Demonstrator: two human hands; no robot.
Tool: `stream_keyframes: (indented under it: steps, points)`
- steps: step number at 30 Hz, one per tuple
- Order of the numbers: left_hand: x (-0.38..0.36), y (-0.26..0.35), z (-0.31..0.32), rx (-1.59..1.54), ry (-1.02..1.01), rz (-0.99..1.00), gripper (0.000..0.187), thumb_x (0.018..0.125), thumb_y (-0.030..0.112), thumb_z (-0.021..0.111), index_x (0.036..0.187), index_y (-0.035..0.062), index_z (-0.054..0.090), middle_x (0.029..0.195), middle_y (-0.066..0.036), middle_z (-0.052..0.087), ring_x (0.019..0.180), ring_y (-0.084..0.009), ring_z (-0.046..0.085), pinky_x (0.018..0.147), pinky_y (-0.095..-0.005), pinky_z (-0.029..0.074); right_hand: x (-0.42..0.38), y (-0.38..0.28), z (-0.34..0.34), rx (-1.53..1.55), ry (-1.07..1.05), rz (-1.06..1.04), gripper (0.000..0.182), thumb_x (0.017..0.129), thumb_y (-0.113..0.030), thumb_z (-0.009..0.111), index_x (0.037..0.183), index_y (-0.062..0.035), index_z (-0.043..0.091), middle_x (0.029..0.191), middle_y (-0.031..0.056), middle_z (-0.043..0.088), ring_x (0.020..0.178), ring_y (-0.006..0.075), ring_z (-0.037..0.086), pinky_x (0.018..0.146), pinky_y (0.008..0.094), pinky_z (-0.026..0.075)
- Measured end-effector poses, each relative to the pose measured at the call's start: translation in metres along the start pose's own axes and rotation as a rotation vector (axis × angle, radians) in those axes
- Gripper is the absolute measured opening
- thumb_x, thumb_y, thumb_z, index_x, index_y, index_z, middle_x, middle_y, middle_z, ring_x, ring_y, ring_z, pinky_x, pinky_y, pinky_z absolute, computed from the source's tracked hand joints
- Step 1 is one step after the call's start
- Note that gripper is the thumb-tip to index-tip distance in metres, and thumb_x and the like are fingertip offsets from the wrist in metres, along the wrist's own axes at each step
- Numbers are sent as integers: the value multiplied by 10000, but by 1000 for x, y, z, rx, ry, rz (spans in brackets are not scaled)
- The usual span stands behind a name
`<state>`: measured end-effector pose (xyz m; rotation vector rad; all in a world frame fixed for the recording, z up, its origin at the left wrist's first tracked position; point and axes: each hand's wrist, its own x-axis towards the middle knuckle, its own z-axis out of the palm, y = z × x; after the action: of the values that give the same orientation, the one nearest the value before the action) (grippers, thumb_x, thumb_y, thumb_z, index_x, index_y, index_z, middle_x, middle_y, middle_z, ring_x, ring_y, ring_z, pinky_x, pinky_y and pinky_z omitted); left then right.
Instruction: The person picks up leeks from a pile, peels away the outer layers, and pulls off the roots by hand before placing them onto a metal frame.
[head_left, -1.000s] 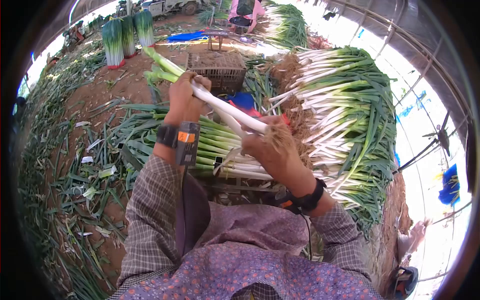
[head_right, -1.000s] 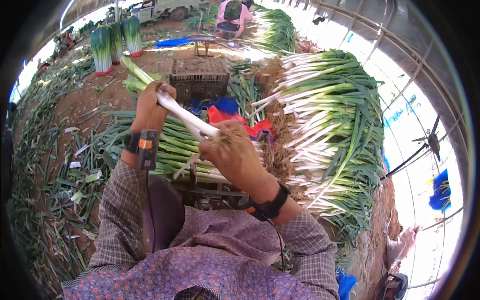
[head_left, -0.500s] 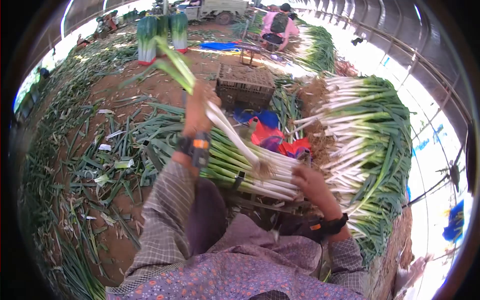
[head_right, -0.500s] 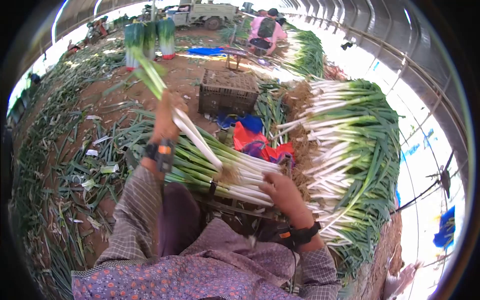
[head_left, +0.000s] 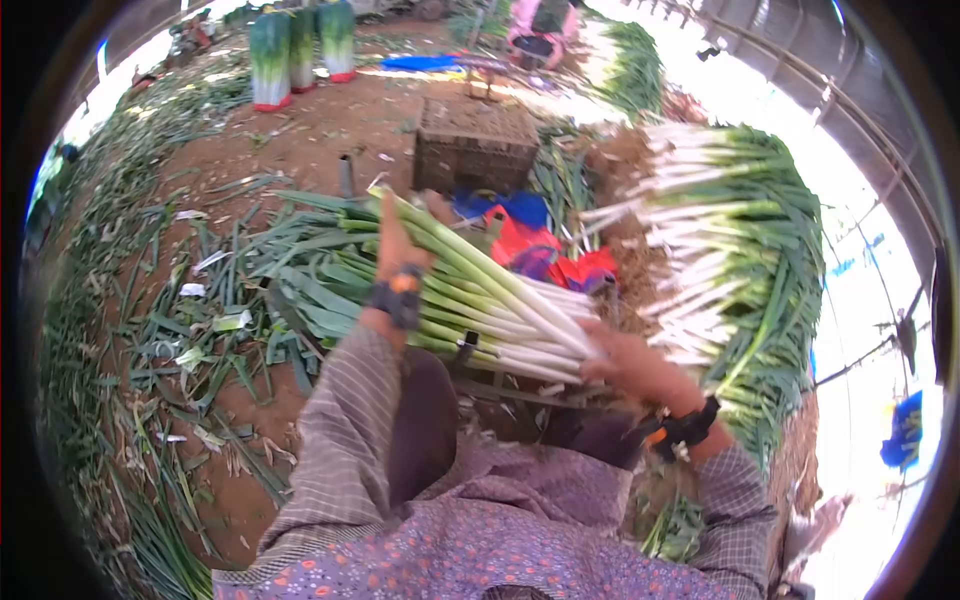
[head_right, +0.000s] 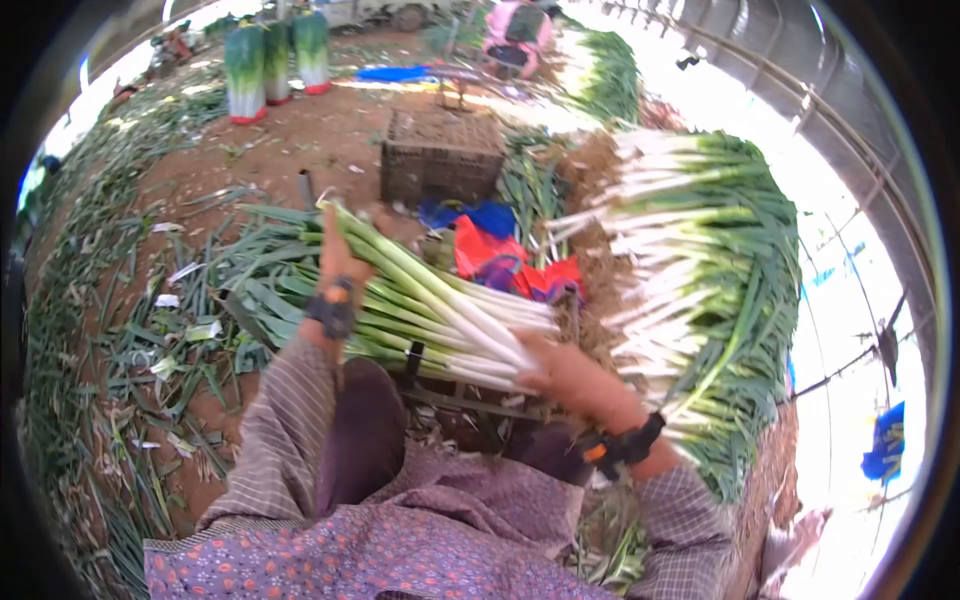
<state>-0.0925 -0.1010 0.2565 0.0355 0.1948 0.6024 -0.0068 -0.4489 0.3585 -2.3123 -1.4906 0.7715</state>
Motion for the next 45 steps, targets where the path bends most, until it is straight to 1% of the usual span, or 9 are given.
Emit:
stream_keyframes:
  steps: [2,4,11,14,17,22,30,36,45]
  points:
    - [15,24,-8,405,57,302,591,915,571,552,1204,56,519,997,-105,657,867,-251,656,789,-390,566,-1,16,-19,-115,79,-76,610,900,-269,630,1429,-60,408,1230,261,596,1107,398,601,980,428,457]
    - [26,67,1,444,3,451,248,954,220,561,1159,86,523,937,-78,637,779,-197,626,725,-373,557,14,33,-39,-225,159,-163,586,897,-248,638,1419,-79,434,1187,241,620,1039,375,633,928,425,493]
    - [-4,174,67,820,-234,756,312,964,236,532,1150,-3,605,1065,-119,656,981,-208,629,923,-367,507,124,24,-83,-209,433,-395,517,897,-210,635,1384,-144,473,1034,155,636,842,326,654,771,428,528]
    - [17,127,-6,610,39,432,444,1008,385,452,1166,-4,597,1109,-125,656,1117,-240,603,1065,-385,443,175,21,-85,-215,481,-503,498,893,-208,634,1366,-156,489,1002,144,618,820,321,648,736,424,525]
    - [32,20,-58,1621,-60,128,242,912,176,620,1114,44,639,1124,-107,662,927,-239,634,859,-337,500,219,29,-75,-174,432,-550,557,881,-147,633,1411,-181,464,1055,147,611,883,316,633,777,407,508]
    - [90,-62,-139,2590,-812,184,428,848,256,638,1215,42,588,1190,-155,596,1113,-330,557,992,-434,429,263,120,-5,-109,304,-497,492,899,-207,622,1371,-150,491,1045,157,627,961,343,626,818,429,511]
    - [64,-52,-129,2308,-772,33,454,799,147,667,1226,34,561,1233,-159,565,1202,-357,490,1025,-454,401,229,249,98,-237,119,-44,498,863,-241,658,1346,-262,542,1042,107,584,1005,312,553,856,447,462]
    - [122,-32,-100,2589,-813,672,303,843,188,631,1109,47,591,1137,-152,585,1125,-318,528,1001,-441,401,210,262,98,-428,257,100,444,822,-210,686,1256,-284,626,1051,45,581,1058,274,523,856,456,418]
    - [111,-36,-130,2751,-721,415,324,905,279,542,1121,44,600,1040,-137,582,1048,-319,542,941,-437,421,205,263,114,-315,303,188,386,802,-230,699,1186,-263,677,1006,38,593,979,278,549,832,468,441]
